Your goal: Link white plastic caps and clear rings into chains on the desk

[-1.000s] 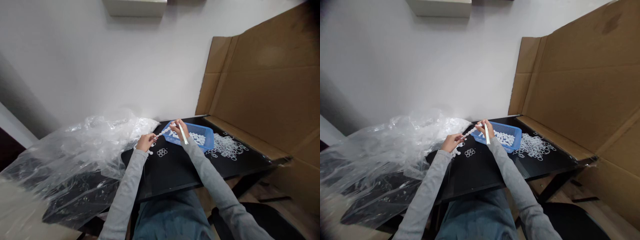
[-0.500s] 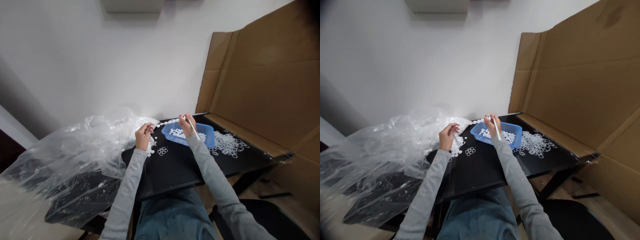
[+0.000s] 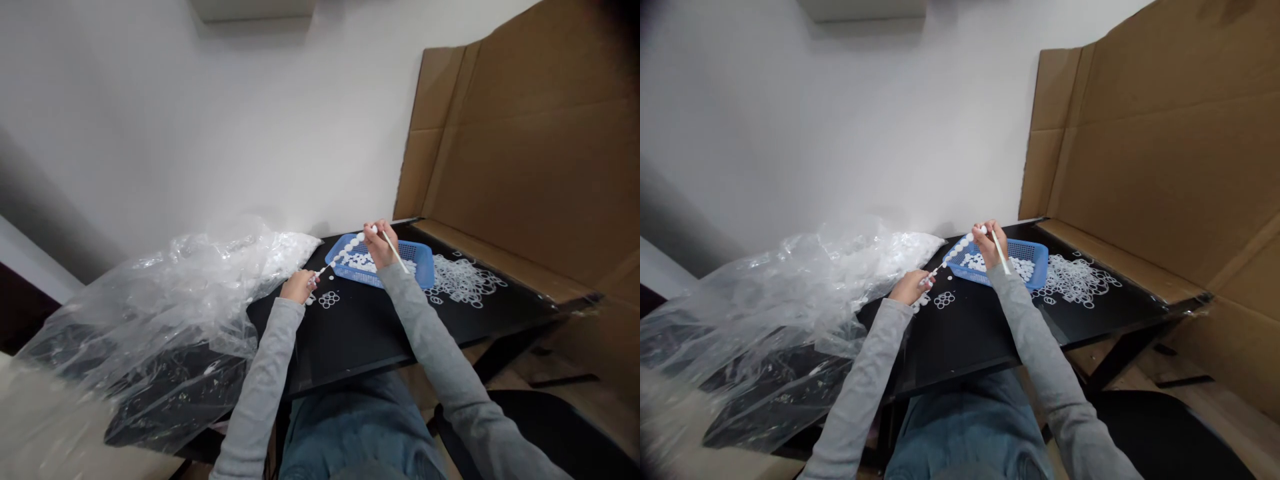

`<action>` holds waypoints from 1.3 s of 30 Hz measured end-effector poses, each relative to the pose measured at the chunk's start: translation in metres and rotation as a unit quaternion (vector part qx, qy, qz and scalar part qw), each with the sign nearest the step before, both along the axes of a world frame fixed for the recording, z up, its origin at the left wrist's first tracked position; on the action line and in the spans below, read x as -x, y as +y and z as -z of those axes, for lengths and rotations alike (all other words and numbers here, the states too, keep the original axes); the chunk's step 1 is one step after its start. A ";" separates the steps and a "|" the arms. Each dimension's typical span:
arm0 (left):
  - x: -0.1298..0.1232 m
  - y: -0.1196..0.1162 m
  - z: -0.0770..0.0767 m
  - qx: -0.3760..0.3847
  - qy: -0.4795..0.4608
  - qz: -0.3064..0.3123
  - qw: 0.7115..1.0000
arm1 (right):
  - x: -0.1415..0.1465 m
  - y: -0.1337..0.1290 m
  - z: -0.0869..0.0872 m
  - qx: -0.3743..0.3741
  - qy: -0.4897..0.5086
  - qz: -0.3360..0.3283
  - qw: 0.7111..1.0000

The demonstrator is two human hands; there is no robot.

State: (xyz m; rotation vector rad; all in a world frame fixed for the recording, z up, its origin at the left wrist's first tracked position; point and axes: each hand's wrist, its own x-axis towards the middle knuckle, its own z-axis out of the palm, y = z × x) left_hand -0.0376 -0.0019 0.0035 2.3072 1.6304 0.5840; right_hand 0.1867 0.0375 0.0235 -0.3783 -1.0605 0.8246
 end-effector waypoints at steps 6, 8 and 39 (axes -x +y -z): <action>0.008 0.002 -0.002 -0.132 0.045 -0.114 0.984 | 0.024 -0.004 0.013 0.010 -0.144 -0.090 0.985; 0.002 0.001 -0.005 -0.160 -0.036 -0.019 0.986 | 0.036 -0.006 0.019 0.024 -0.187 -0.142 0.972; 0.004 0.000 -0.015 0.058 -0.441 0.071 0.893 | -0.139 -0.027 -0.013 0.029 -0.331 0.249 0.910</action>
